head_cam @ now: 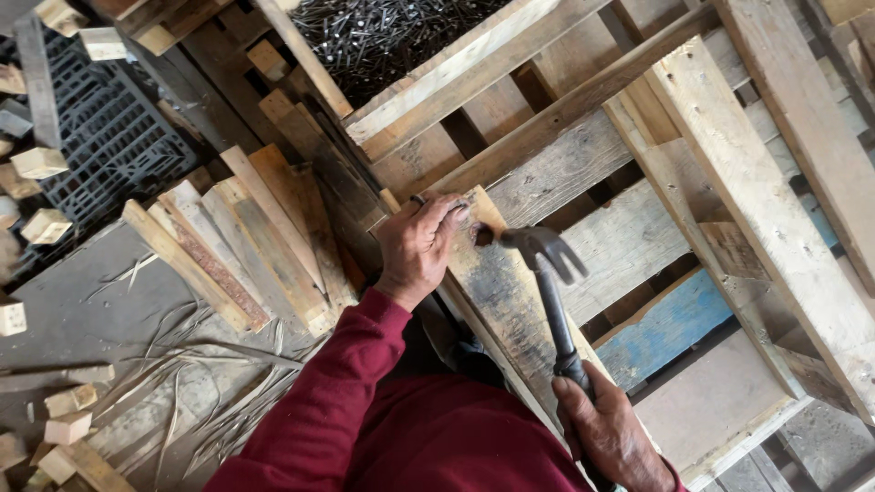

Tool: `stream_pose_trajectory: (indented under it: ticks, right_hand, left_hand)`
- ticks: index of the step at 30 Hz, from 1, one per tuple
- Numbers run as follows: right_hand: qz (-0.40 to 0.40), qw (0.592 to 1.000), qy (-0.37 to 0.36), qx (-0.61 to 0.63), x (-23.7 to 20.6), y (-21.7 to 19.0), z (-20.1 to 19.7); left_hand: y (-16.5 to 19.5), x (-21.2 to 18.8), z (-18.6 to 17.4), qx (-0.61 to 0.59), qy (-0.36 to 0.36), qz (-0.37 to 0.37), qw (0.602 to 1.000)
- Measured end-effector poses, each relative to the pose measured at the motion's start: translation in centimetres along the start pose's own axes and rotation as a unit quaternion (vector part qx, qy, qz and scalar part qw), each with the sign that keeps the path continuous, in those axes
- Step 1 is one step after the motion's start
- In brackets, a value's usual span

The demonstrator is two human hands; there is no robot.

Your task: The person repairs wooden pallets on a work surface. They hammer nails into a blue-painted deck board, pry at boards with the hammer claw, pull out nails, fit a new wooden plank into the pallet frame, and hammer nails to fasten the replacement board in place.

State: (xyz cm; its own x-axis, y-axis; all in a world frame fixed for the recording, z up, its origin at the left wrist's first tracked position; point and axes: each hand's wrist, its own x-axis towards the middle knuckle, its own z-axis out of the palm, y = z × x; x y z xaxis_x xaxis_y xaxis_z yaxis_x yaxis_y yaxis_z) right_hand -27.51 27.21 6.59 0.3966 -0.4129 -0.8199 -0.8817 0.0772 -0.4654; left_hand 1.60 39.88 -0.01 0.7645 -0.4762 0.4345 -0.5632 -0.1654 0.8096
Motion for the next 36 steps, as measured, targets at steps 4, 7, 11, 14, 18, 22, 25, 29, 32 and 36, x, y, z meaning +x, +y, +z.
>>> stream_pose_trajectory:
  ticks: [4,7,11,14,18,22,25,29,32,36]
  right_hand:
    - [-0.087,0.995,0.023,0.045,-1.3,0.3,0.5]
    - [-0.178,0.975,0.016,0.134,-1.5,0.7,1.1]
    - [-0.11,0.994,0.014,-0.009,-0.7,0.5,0.8]
    - [-0.076,0.996,0.044,0.035,-1.4,-0.3,-0.2]
    - [-0.313,0.927,0.036,0.204,-4.2,-2.2,-0.3]
    - [-0.465,0.85,-0.001,0.248,-3.6,-5.6,0.6]
    - [-0.261,0.965,-0.015,0.027,-2.6,-7.5,0.0]
    - [-0.149,0.988,0.026,-0.024,-4.0,-7.3,-1.4]
    - [-0.344,0.923,-0.03,0.168,-5.2,-6.2,-1.3]
    - [-0.461,0.841,-0.039,0.28,-2.5,-5.7,-0.1]
  left_hand:
    - [0.0,-0.1,0.1,-0.003,0.009,0.007,1.0]
    - [-0.1,-0.2,0.2,-0.009,0.011,-0.002,1.0]
    - [-0.2,-0.4,0.1,-0.006,0.009,0.023,1.0]
    - [-0.3,-0.5,0.0,-0.001,-0.001,0.028,1.0]
    - [-0.4,-0.3,-0.1,0.018,-0.006,0.044,0.999]
    - [-0.8,-0.3,-0.1,0.027,-0.006,0.058,0.998]
    - [-1.1,-0.4,0.0,0.048,-0.018,0.056,0.997]
    - [-1.4,-0.4,0.1,0.066,-0.021,0.067,0.995]
    - [-1.4,-0.3,0.1,0.048,-0.014,0.061,0.997]
    - [-1.7,-0.4,0.3,0.036,-0.012,0.066,0.997]
